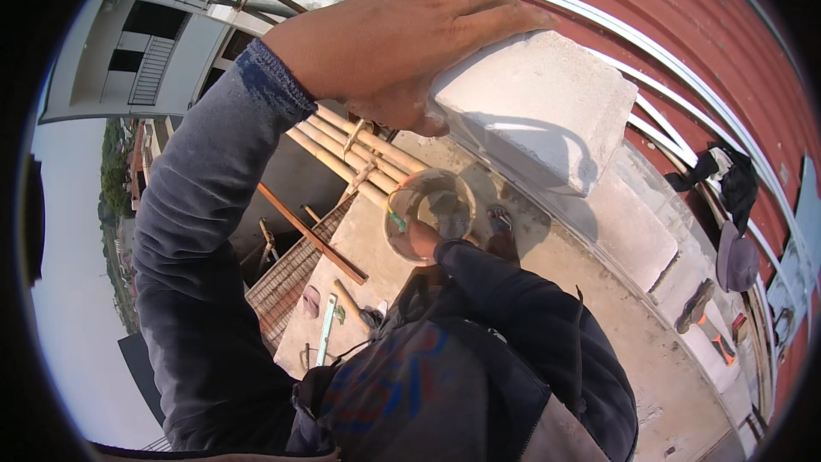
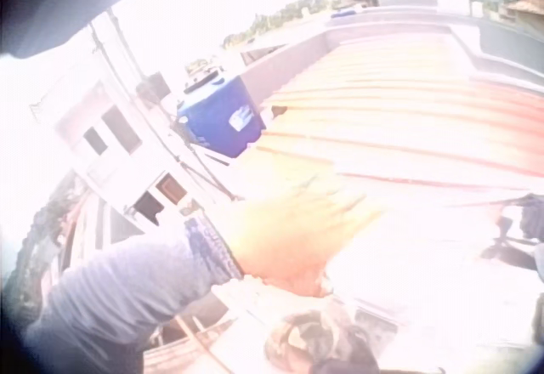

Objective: The person scoops mortar from a bucket with a trowel and applies it to a wall. They place a concrete block on the mortar, adjust its position, and tap it with a hammer to secure it. The process is repeated for additional blocks.

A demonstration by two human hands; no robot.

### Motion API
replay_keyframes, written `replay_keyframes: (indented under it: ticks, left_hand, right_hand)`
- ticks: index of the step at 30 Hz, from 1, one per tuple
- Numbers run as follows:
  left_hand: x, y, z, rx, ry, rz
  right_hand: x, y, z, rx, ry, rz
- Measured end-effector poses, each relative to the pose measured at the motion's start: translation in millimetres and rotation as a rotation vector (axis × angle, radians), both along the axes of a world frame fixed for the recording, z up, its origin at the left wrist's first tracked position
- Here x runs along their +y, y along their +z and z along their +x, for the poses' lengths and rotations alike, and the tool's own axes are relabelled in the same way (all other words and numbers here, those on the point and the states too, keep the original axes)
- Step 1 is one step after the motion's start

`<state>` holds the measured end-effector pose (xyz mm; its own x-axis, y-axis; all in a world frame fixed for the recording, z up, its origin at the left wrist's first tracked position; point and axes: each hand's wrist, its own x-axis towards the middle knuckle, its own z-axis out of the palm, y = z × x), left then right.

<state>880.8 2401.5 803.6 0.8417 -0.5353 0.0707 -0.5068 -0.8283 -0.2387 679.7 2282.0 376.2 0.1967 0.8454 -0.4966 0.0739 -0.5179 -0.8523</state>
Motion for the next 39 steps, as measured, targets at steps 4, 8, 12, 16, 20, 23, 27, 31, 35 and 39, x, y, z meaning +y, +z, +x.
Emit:
replay_keyframes:
  ticks: [4,8,12,16,20,23,27,31,35,39]
  left_hand:
    - [42.2,-14.2,-39.0,0.017,-0.03,-0.188]
    - [88.6,-51.4,-106.7,-0.394,0.004,-0.584]
    - [164.7,-188.5,-254.0,-0.16,0.734,-1.247]
    - [201.5,-359.6,-399.0,0.6,1.272,-1.993]
    - [205.5,-358.1,-400.7,0.681,1.248,-2.257]
    - [214.1,-329.0,-393.6,0.694,1.173,-2.061]
    - [189.5,-293.6,-399.4,0.205,1.106,-1.502]
    - [190.1,-291.7,-410.1,0.137,1.231,-1.679]
    - [207.6,-257.0,-445.7,-0.093,1.176,-1.616]
    - [233.9,-248.5,-479.6,-0.235,1.283,-1.681]
  right_hand:
    - [12.9,46.4,13.6,0.105,-0.067,-0.078]
    - [29.2,69.5,8.6,0.132,-0.201,-0.086]
    - [38.5,111.9,7.4,-0.197,-0.158,0.029]
    - [64.0,225.0,6.3,-0.121,-0.04,-0.027]
    - [85.0,279.9,3.8,-0.277,0.09,0.112]
    - [115.6,292.5,16.1,-0.559,0.123,0.152]
    - [150.9,284.3,24.2,-0.787,0.019,0.18]
    - [177.8,236.4,18.8,-1.175,-0.108,0.547]
    - [166.3,198.1,-33.3,-1.121,-0.23,0.361]
    - [161.8,160.9,-101.4,-1.084,0.194,0.073]
